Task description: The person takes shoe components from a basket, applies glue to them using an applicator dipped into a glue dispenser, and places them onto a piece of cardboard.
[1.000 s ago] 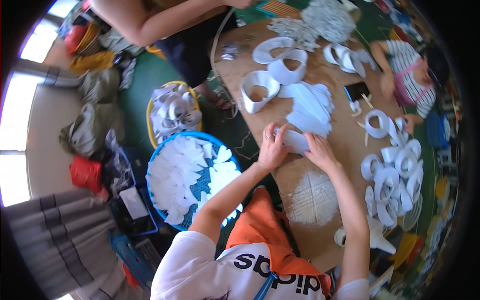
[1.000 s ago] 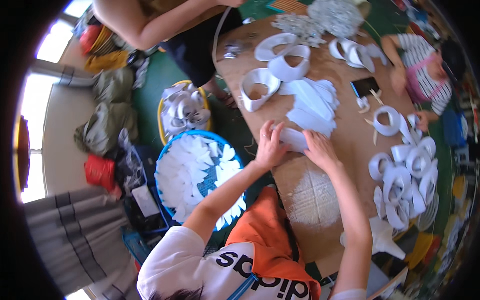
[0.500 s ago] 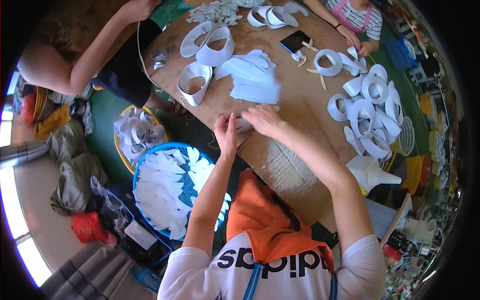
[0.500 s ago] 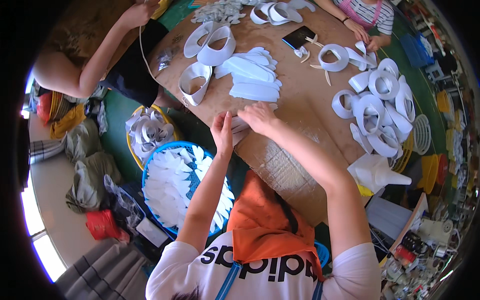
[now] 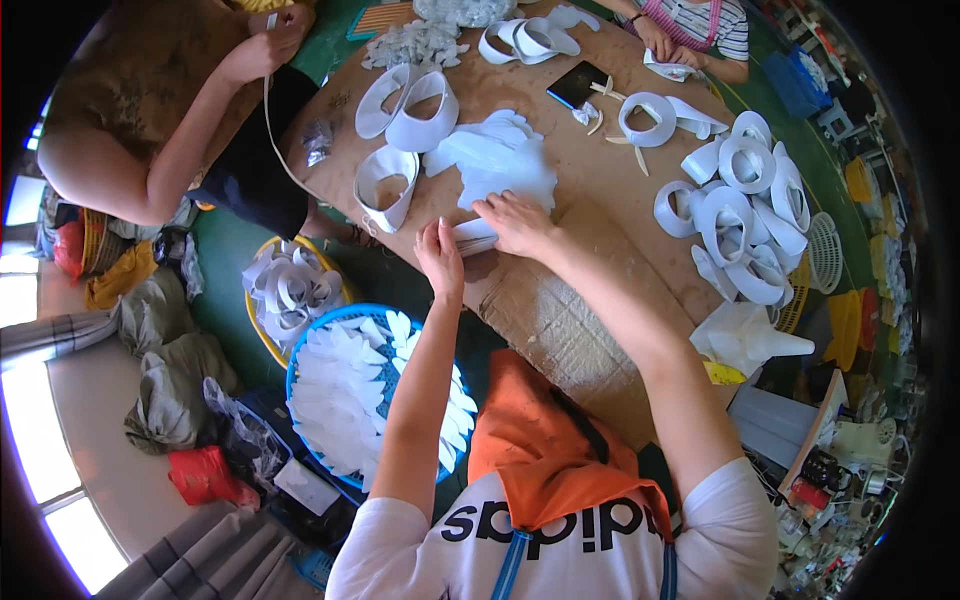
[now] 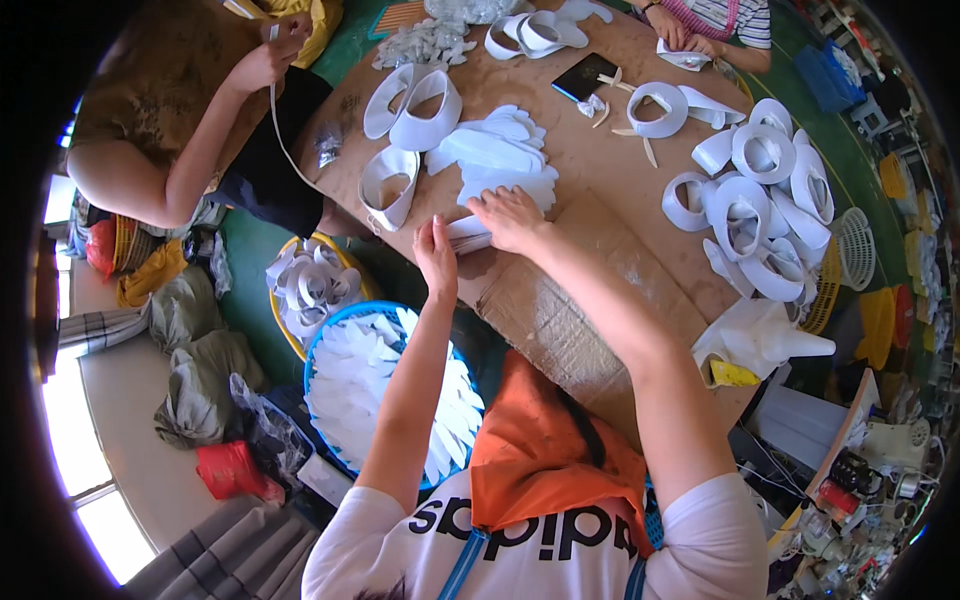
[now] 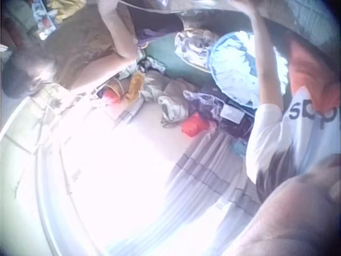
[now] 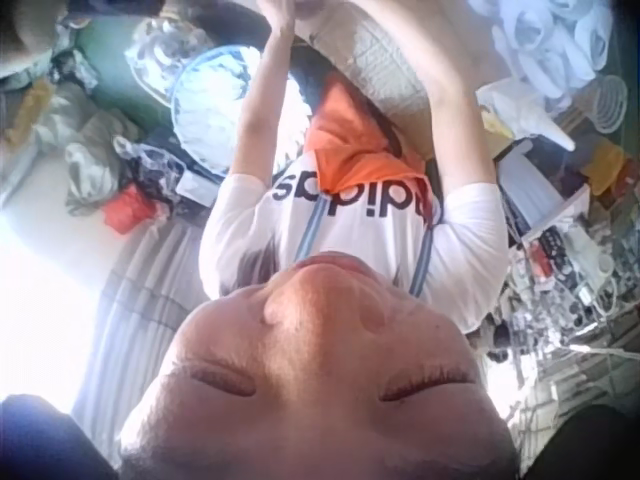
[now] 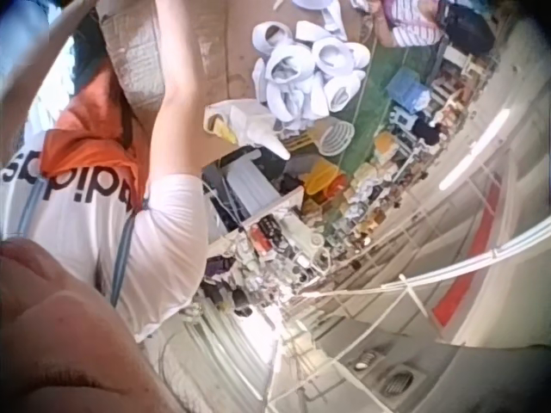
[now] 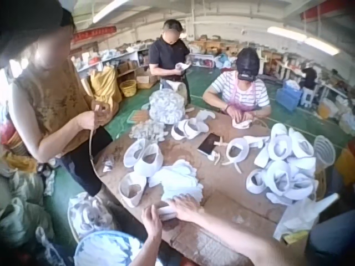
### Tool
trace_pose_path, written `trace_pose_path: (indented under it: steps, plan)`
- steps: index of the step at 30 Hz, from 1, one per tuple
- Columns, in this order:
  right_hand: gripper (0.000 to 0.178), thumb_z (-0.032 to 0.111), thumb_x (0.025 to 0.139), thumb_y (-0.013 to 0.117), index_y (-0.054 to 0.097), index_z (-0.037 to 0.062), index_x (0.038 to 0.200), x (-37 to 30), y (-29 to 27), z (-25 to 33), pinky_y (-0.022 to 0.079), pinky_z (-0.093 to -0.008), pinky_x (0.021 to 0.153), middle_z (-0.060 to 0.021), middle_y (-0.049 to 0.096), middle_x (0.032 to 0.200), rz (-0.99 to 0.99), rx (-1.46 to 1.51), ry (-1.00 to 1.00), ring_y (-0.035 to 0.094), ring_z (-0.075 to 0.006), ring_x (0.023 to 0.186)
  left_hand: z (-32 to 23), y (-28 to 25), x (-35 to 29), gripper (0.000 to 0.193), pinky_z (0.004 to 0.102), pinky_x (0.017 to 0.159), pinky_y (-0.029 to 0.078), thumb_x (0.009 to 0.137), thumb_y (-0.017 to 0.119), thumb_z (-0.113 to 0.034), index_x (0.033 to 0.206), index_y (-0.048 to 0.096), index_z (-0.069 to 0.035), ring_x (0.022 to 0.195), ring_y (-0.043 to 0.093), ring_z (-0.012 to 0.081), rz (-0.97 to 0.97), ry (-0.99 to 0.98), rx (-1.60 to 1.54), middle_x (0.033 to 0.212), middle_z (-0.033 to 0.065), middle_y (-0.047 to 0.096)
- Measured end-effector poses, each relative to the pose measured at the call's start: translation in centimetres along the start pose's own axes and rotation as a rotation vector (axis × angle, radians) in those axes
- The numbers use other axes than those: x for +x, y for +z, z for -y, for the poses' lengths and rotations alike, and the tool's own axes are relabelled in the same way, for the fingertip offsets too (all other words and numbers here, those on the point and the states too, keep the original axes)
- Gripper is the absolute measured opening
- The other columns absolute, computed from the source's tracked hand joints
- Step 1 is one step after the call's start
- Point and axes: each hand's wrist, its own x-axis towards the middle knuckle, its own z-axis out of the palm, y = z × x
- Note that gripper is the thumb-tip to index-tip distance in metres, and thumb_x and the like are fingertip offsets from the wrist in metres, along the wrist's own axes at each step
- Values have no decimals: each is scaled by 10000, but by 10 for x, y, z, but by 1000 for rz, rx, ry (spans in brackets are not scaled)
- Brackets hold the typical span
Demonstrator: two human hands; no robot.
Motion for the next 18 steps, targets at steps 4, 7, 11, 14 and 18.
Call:
trace_pose_path:
  steps: [4, 7, 11, 14, 18]
  plan:
    - [412, 58, 691, 621, 485, 93, 1078, -1, 17, -2, 450, -395, 776, -93, 546, 1010, 5, -61, -10, 529, -246, 965, 8, 10, -1, 300, 366, 804, 385, 924, 433, -239, 945, 597, 12, 892, 498, 294, 53, 39, 4, 937, 152, 548]
    - [370, 61, 712, 595, 487, 84, 1065, -13, 22, 1, 462, -421, 760, -98, 558, 1044, 121, -61, -8, 536, -264, 981, 14, 16, -7, 313, 400, 838, 381, 933, 401, -257, 1013, 592, -22, 947, 498, 306, 98, 273, 282, 962, 145, 553]
    - [391, 108, 688, 634, 502, 73, 1055, 5, 11, -20, 483, -430, 725, -118, 616, 946, -76, 133, 54, 608, -302, 863, -5, 25, 32, 371, 418, 902, 350, 892, 490, -265, 1154, 490, -2, 1026, 460, 357, 222, 201, 346, 1066, 187, 522]
    - [489, 126, 705, 655, 487, 62, 1159, -7, -2, -52, 475, -384, 784, -130, 594, 1084, -12, 457, 395, 587, -271, 962, -45, 30, 33, 606, 393, 992, 285, 843, 605, -264, 1299, 335, 28, 1167, 402, 317, -74, 27, -147, 1242, 213, 428]
    - [518, 101, 753, 657, 437, 19, 1215, -49, -15, -30, 453, -321, 831, -94, 568, 1083, -392, 1527, 539, 547, -192, 981, -82, 12, -2, 501, 352, 956, 358, 846, 605, -219, 1247, 401, 4, 1130, 456, 233, 267, -621, -686, 1206, 122, 478]
